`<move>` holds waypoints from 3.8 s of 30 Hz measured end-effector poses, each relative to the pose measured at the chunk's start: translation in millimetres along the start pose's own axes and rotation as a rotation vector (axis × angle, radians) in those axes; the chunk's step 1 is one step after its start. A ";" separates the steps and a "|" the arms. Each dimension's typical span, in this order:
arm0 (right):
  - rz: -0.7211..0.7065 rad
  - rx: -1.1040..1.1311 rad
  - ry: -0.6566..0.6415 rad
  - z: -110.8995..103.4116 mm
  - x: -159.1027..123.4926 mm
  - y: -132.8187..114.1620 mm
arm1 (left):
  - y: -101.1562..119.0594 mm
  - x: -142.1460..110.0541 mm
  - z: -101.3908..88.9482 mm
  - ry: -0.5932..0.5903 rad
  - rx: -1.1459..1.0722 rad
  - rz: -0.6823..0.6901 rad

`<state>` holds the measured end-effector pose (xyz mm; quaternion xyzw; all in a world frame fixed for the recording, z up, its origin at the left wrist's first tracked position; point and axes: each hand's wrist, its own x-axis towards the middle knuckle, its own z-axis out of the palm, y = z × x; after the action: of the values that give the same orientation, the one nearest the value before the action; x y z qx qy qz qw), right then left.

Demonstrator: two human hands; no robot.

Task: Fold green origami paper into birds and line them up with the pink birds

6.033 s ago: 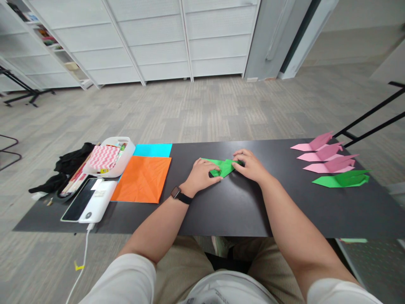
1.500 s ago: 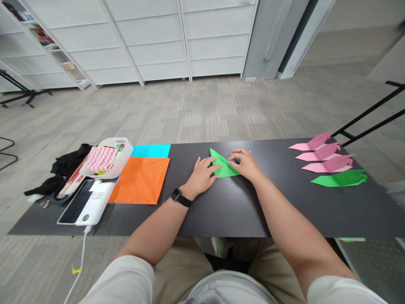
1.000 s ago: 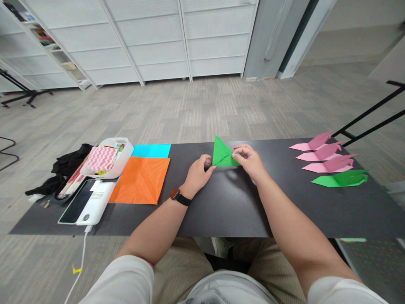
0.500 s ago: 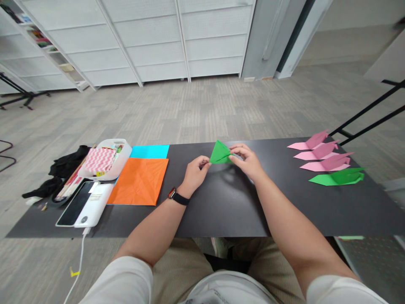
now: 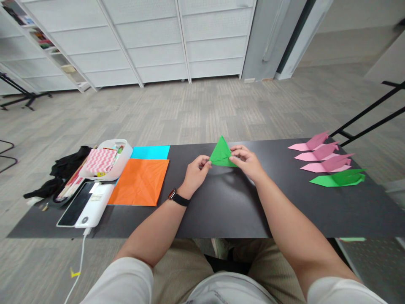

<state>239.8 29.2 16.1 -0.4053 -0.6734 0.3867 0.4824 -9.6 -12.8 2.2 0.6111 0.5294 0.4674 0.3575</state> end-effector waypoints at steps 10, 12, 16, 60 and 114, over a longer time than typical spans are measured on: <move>0.011 0.058 -0.034 2.3 -0.5 -0.3 | 8.3 -0.1 -2.8 -0.019 -0.046 -0.004; 0.016 0.042 -0.032 2.7 -0.7 -1.0 | 8.6 -0.5 -3.2 -0.006 -0.028 -0.010; 0.017 0.036 -0.056 3.1 -1.2 -2.0 | 9.8 -0.6 -3.9 0.024 -0.033 -0.031; -0.310 -0.470 -0.196 7.8 -10.5 -9.4 | 1.2 4.5 -4.0 -0.079 -0.768 -0.442; 0.217 -0.248 -0.267 0.1 -10.8 -0.4 | -1.8 3.4 -3.3 -0.153 -0.272 -0.226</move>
<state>241.9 19.1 12.8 -0.4770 -0.7262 0.4007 0.2909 -13.3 -9.3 2.1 0.5278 0.4979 0.4437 0.5260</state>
